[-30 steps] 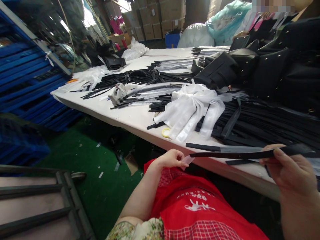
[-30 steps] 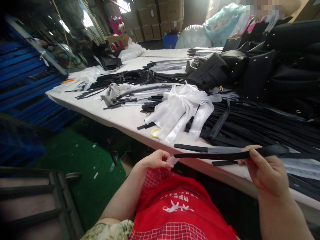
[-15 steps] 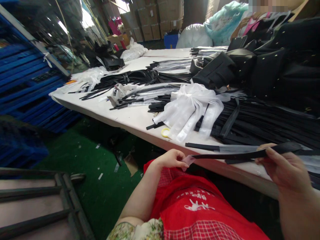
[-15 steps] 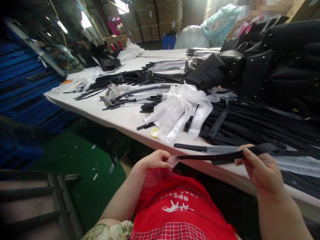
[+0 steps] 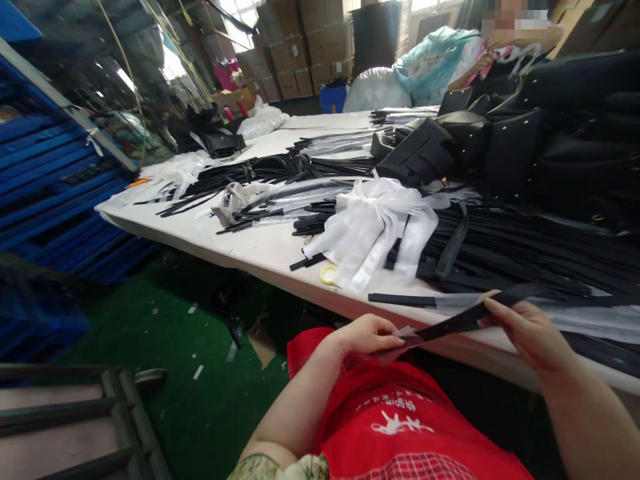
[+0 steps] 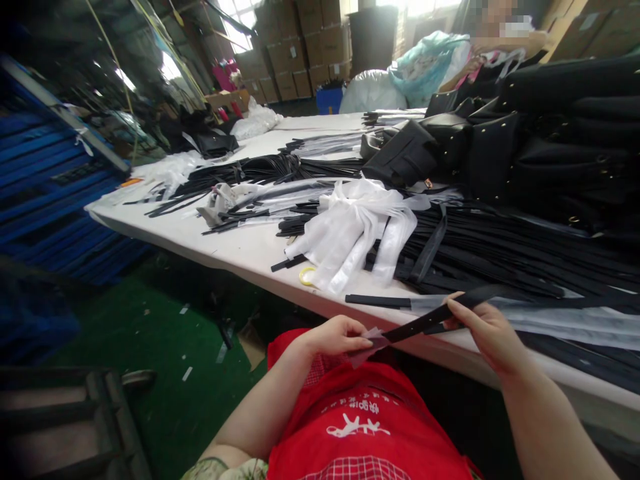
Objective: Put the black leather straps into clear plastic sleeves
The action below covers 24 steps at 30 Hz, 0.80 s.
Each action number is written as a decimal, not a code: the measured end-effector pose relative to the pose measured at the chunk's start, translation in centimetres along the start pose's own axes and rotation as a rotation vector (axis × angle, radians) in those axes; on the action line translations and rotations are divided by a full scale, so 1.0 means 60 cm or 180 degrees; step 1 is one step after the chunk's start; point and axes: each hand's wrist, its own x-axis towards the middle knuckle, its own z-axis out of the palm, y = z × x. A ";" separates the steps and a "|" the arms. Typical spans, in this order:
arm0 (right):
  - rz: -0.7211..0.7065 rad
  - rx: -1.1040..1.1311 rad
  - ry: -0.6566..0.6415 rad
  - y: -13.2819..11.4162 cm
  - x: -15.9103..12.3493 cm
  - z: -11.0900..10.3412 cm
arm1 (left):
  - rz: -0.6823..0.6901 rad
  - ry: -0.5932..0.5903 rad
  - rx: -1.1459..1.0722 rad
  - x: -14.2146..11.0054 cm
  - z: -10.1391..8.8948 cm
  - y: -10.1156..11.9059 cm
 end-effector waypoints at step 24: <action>-0.2757 -0.3434 -0.1579 0.015 0.135 0.430 | 0.0099 0.0940 -0.1430 -0.084 0.049 0.066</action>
